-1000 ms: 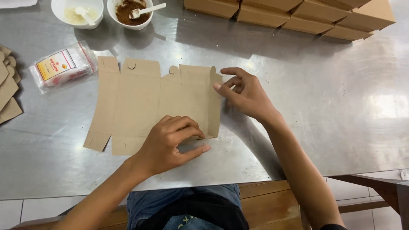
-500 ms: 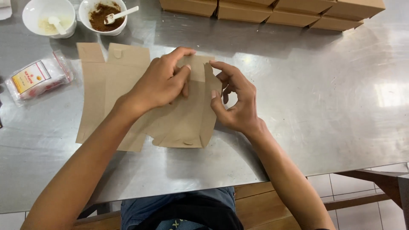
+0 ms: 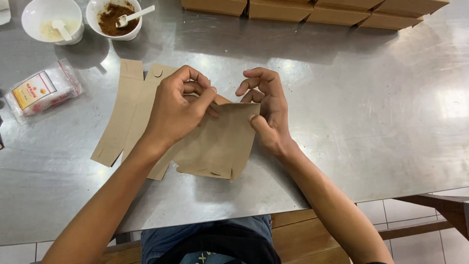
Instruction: Assembling a cardboard takeout box from a flat template by folding along scored lines and tucking in tabs.
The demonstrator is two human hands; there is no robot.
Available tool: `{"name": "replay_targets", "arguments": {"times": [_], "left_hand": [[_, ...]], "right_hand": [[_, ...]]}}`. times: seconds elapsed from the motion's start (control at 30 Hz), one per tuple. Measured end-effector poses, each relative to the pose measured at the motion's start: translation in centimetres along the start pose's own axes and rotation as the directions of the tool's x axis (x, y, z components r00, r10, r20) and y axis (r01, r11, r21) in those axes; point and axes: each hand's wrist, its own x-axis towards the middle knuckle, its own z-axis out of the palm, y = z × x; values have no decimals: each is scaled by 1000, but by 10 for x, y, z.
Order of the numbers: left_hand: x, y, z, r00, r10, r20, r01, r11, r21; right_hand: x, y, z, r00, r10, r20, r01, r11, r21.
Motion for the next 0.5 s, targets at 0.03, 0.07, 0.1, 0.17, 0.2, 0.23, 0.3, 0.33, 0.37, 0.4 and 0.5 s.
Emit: {"name": "replay_targets", "arguments": {"times": [0.03, 0.07, 0.1, 0.17, 0.2, 0.23, 0.3, 0.33, 0.37, 0.4, 0.5], "left_hand": [[-7, 3, -3, 1000, -8, 0, 8, 999, -34], [-12, 1, -4, 1000, -9, -5, 9, 999, -34], [-18, -1, -6, 999, -33, -12, 32, 993, -110], [-28, -10, -8, 998, -58, -23, 52, 981, -188], [-33, -17, -8, 996, -71, -45, 60, 973, -221], [-38, -24, -8, 994, -85, -66, 66, 965, -255], [-52, -32, -1, 988, -118, -101, 78, 940, -331], [-59, -36, 2, 980, -150, -130, 86, 911, -403], [-65, -38, 5, 979, -153, -136, 87, 910, -405], [-72, -40, 8, 971, -189, -148, 98, 874, -476], [-88, -39, 17, 949, -269, -163, 123, 794, -595]], "right_hand": [[1, -3, 1, 999, 26, 32, -26, 1000, -2], [2, -9, 4, 999, 25, 37, -25, 1000, 0], [3, -15, 6, 997, 54, 63, -53, 998, -26], [3, -23, 11, 992, 84, 95, -79, 996, -51], [3, -24, 12, 988, 113, 101, -107, 992, -62], [2, -26, 13, 984, 141, 107, -134, 988, -73], [1, -27, 13, 976, 160, 144, -155, 987, -45], [1, -28, 13, 968, 176, 177, -176, 984, -17], [2, -31, 13, 967, 178, 183, -179, 984, -15], [3, -34, 14, 949, 241, 201, -248, 969, 8], [0, -36, 15, 923, 316, 220, -332, 942, 38]]}}
